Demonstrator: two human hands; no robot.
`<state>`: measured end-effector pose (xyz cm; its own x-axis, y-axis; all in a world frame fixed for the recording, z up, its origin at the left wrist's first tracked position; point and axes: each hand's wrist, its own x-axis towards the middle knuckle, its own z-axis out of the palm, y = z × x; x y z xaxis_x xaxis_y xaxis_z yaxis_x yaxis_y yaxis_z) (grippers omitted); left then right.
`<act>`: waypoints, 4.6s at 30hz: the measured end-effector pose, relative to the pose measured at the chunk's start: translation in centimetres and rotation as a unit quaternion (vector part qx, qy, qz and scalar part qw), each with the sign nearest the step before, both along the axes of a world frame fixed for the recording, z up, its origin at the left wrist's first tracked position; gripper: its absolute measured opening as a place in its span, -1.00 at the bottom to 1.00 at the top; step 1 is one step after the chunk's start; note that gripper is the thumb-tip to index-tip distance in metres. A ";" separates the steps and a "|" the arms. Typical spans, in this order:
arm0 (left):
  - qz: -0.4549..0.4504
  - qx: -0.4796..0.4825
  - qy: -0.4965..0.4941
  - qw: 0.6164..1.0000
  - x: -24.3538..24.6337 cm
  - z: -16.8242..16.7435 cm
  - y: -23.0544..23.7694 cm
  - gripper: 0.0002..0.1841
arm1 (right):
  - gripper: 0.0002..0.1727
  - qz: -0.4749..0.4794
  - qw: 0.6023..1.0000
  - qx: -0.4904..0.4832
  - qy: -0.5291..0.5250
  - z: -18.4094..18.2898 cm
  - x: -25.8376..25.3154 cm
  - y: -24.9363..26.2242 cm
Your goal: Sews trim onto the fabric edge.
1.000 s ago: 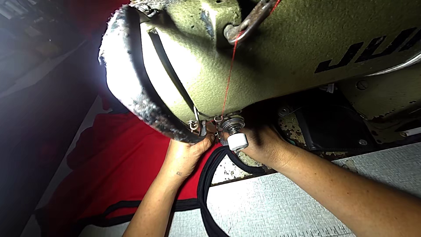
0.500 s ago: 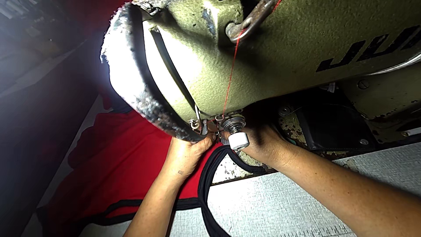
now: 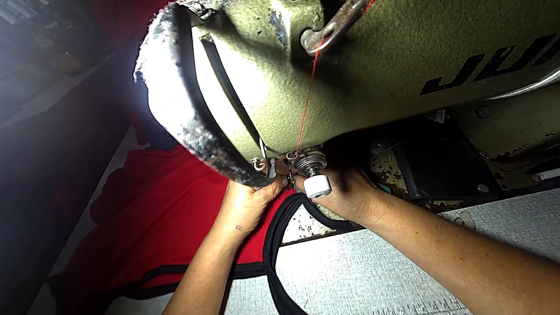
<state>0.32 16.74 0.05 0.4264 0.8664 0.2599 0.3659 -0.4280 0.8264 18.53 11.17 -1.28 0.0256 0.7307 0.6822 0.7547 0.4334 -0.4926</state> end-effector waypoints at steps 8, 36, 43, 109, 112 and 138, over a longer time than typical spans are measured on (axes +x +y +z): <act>-0.007 0.016 0.029 0.999 -0.2 -0.1 0.1 -0.97 | -0.90 -0.009 0.998 -0.062 -0.003 0.2 -0.3 -0.2; -0.002 0.023 0.037 0.999 -0.1 -0.1 0.2 -0.95 | -0.92 -0.030 0.999 0.003 -0.027 -0.3 0.0 0.2; -0.005 0.015 0.034 0.999 -0.2 -0.1 0.2 -0.96 | -0.92 0.005 1.000 -0.014 -0.003 0.0 0.0 0.2; -0.019 -0.469 -0.324 0.821 -0.8 3.0 -0.3 -0.71 | -0.73 0.161 0.798 -0.316 0.488 3.7 0.7 -0.3; 0.001 -0.445 -0.286 0.849 -0.2 3.2 -0.7 -0.71 | -0.70 0.165 0.787 -0.322 0.500 3.5 0.7 -0.3; -0.028 0.112 0.076 0.990 -0.9 -0.8 -1.0 -0.93 | -0.79 -0.052 0.986 -0.127 -0.090 2.5 2.9 -0.8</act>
<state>-0.53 15.78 -0.79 0.5212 0.7686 0.3710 0.4501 -0.6169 0.6457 21.38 10.35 1.22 0.0042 0.8788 0.4772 0.8740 0.2287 -0.4288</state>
